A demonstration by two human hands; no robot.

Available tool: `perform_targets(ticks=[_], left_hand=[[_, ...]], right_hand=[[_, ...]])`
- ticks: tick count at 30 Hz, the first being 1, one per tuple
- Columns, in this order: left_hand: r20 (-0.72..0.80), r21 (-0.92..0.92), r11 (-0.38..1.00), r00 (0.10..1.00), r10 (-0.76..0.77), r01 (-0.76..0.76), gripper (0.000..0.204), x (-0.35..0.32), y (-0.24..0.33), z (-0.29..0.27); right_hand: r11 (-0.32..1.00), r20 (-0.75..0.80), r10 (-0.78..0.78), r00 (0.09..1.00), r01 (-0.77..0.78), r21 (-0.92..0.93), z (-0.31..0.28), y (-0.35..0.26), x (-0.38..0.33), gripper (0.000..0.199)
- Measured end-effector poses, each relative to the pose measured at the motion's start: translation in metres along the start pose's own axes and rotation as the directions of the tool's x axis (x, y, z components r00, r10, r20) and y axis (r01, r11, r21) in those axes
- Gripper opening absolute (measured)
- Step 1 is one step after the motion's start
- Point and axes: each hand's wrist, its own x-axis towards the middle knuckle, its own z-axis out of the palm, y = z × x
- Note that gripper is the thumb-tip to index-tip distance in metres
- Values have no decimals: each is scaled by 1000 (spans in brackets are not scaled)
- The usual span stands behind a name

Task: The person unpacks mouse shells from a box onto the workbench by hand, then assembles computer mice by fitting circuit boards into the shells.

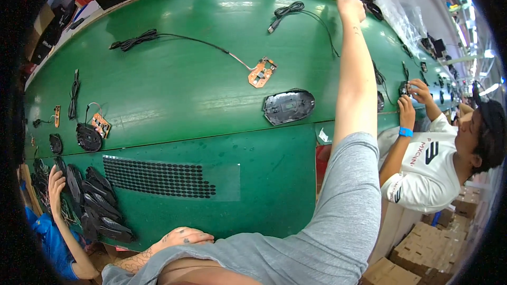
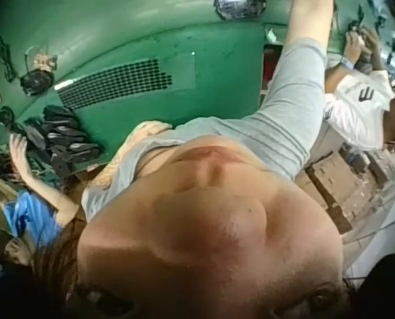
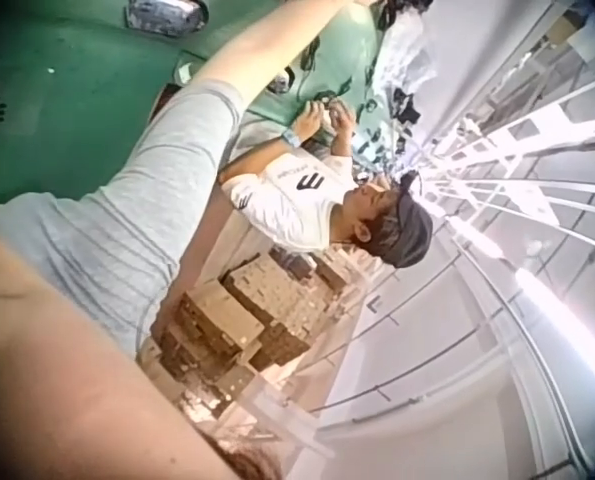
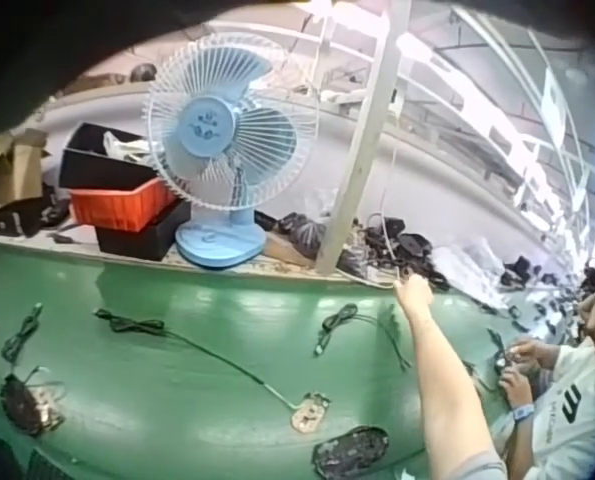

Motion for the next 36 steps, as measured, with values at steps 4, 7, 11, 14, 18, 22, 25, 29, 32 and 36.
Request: perform_targets(ticks=[4,7,11,14,18,22,25,29,32,36], left_hand=[[59,3,1000,998,-15,14,37,-6,-4,0],[85,-42,998,996,-38,42,37,-2,-3,-7],[33,-127,984,992,-122,126,37,-1,5,-14],[-16,-144,990,1000,-2,0,35,-7,-3,-10],[-77,26,994,991,105,-103,33,-11,-5,-4],[-183,126,954,939,291,-272,25,-6,-15,4],[-194,200,954,946,260,-221,29,-11,-13,19],[-298,330,903,877,376,-275,16,-5,-9,17],[-241,276,924,911,335,-266,22,-7,-3,9],[-334,25,914,858,390,-406,29,-9,-5,4]], right_hand=[[998,-19,-53,998,54,20,17,-22,8,47],[946,-160,-301,940,316,78,44,-33,23,47],[970,-25,-172,985,174,171,85,-55,29,38],[990,-21,-115,993,116,79,98,-29,78,38],[588,261,-288,922,-45,807,88,-6,66,31],[-299,350,-566,747,-582,756,9,81,28,25],[-210,359,-685,635,-643,737,-66,-8,-151,28],[490,277,-591,758,64,870,-148,-33,-339,20],[414,141,-725,675,262,872,-136,-24,-428,19],[397,183,-649,738,123,910,-130,-31,-488,18]])
